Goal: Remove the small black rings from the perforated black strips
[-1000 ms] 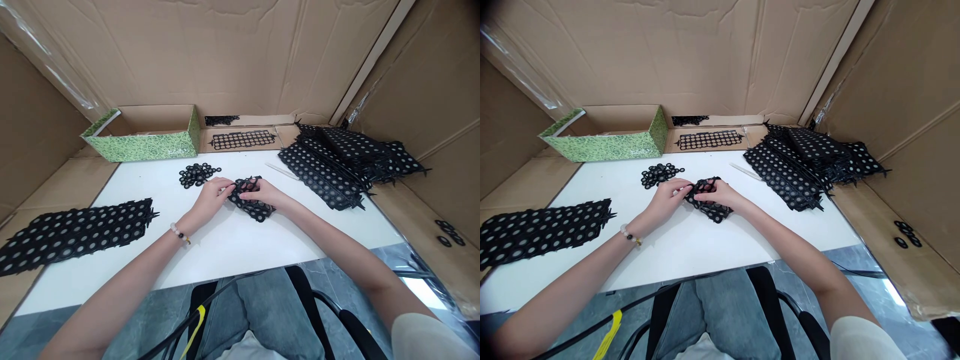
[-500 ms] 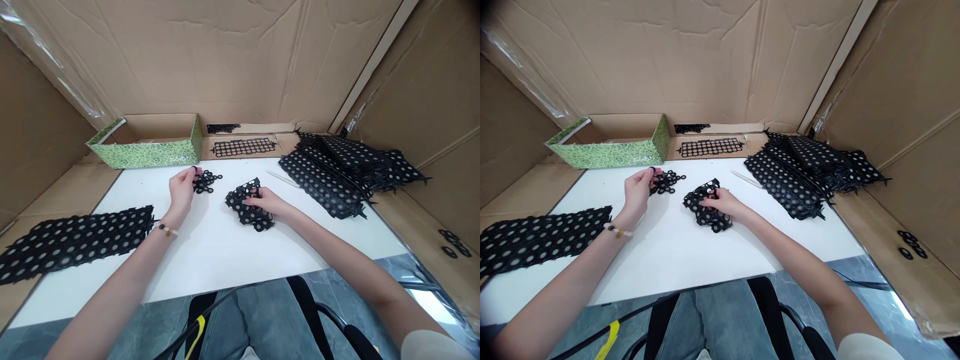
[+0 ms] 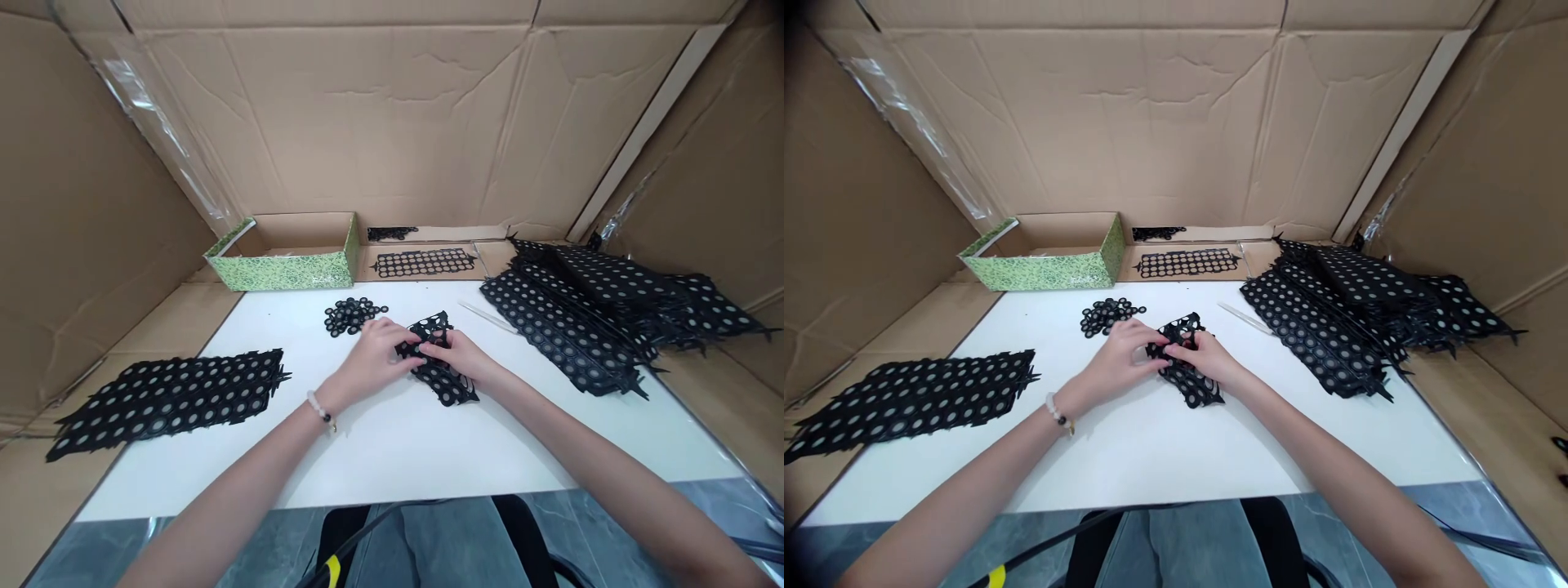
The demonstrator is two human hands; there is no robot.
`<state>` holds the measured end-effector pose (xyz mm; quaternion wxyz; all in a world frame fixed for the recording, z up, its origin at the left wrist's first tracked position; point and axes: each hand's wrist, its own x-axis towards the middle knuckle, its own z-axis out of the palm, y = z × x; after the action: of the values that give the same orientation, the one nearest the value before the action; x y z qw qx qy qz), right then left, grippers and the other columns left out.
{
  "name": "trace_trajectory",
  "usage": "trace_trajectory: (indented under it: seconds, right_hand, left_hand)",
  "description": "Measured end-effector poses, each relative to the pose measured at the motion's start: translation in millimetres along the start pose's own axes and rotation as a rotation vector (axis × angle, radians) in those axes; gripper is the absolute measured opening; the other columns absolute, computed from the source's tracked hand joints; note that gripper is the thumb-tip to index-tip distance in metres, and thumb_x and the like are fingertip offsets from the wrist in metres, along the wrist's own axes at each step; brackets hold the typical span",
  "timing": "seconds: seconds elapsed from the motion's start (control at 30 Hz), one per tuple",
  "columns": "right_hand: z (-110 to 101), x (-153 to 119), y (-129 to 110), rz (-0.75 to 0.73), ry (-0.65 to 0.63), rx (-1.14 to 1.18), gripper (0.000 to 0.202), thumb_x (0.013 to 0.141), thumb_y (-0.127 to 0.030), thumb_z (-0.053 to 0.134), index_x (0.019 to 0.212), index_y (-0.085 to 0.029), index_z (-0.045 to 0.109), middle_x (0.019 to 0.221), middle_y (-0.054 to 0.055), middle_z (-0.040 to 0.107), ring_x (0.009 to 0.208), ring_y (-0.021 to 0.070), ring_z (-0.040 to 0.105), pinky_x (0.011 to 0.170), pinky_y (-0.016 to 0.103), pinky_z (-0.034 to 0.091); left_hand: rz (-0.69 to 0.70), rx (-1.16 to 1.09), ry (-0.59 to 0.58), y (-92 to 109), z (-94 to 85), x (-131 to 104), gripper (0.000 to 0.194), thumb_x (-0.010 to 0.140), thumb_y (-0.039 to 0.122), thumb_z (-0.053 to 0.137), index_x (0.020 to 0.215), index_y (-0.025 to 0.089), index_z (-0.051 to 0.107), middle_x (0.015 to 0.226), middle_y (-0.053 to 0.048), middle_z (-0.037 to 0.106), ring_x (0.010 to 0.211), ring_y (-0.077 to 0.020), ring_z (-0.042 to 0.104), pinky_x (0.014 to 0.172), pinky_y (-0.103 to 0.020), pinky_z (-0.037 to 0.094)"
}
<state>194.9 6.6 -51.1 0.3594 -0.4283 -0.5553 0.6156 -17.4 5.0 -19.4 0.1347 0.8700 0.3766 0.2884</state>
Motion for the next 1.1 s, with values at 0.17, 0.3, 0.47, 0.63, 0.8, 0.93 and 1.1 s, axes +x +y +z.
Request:
trace_trajectory:
  seconds: [0.17, 0.3, 0.47, 0.63, 0.8, 0.93, 1.1]
  right_hand:
    - [1, -1, -2, -0.049, 0.011, -0.015, 0.038, 0.073, -0.050, 0.074, 0.092, -0.017, 0.071, 0.086, 0.002, 0.070, 0.078, 0.0154, 0.059, 0.071, 0.027, 0.044]
    - [6, -2, -3, -0.052, 0.013, -0.001, 0.034, 0.065, -0.037, 0.082, 0.089, -0.016, 0.069, 0.089, 0.002, 0.070, 0.082, 0.0151, 0.060, 0.079, 0.029, 0.046]
    - [7, -1, -7, 0.019, 0.101, -0.054, 0.026, 0.062, -0.025, 0.076, 0.086, -0.017, 0.071, 0.085, 0.001, 0.071, 0.079, 0.0161, 0.062, 0.078, 0.029, 0.046]
    - [2, 1, -12, 0.081, 0.133, -0.084, 0.024, 0.059, -0.023, 0.073, 0.082, -0.018, 0.070, 0.080, 0.001, 0.070, 0.076, 0.0172, 0.061, 0.075, 0.029, 0.046]
    - [4, -2, -15, 0.099, 0.147, -0.047, 0.022, 0.058, -0.021, 0.074, 0.078, -0.017, 0.068, 0.082, 0.001, 0.070, 0.074, 0.0148, 0.060, 0.073, 0.028, 0.045]
    - [7, -4, -19, 0.108, 0.148, 0.030, 0.023, 0.058, -0.019, 0.076, 0.079, -0.018, 0.066, 0.083, 0.000, 0.070, 0.071, 0.0130, 0.059, 0.070, 0.027, 0.046]
    - [6, -4, -17, 0.096, 0.147, 0.006, 0.024, 0.058, -0.018, 0.076, 0.080, -0.017, 0.068, 0.083, 0.001, 0.070, 0.073, 0.0134, 0.060, 0.071, 0.027, 0.048]
  left_hand:
    - [-0.070, -0.198, 0.112, 7, 11.2, 0, 0.018, 0.088, 0.035, 0.069, 0.099, 0.022, 0.074, 0.098, -0.007, 0.076, 0.093, -0.0242, 0.067, 0.086, -0.040, 0.052]
    - [-0.031, -0.182, 0.088, -2, 7.1, 0, 0.022, 0.096, 0.030, 0.055, 0.100, 0.022, 0.075, 0.096, -0.008, 0.076, 0.093, -0.0229, 0.068, 0.086, -0.039, 0.054]
    - [-0.091, -0.193, 0.102, -6, 9.1, 3, 0.023, 0.094, 0.031, 0.056, 0.095, 0.023, 0.077, 0.092, -0.008, 0.077, 0.090, -0.0244, 0.068, 0.085, -0.041, 0.053]
    - [-0.368, -0.528, 0.083, -29, 2.1, 13, 0.029, 0.082, 0.045, 0.065, 0.087, 0.020, 0.077, 0.088, -0.008, 0.078, 0.076, -0.0225, 0.068, 0.074, -0.036, 0.054]
    - [-0.523, -0.343, 0.451, -69, -22.1, 13, 0.032, 0.083, 0.042, 0.059, 0.093, 0.017, 0.076, 0.090, -0.010, 0.077, 0.074, -0.0221, 0.066, 0.074, -0.037, 0.053]
    - [-0.333, 0.211, 0.418, -80, -29.0, 5, 0.029, 0.089, 0.033, 0.052, 0.092, 0.021, 0.078, 0.094, -0.011, 0.078, 0.091, -0.0293, 0.062, 0.088, -0.044, 0.048]
    - [-0.284, 0.413, 0.251, -80, -23.7, 1, 0.029, 0.091, 0.029, 0.051, 0.090, 0.021, 0.079, 0.096, -0.011, 0.077, 0.095, -0.0323, 0.055, 0.085, -0.047, 0.047]
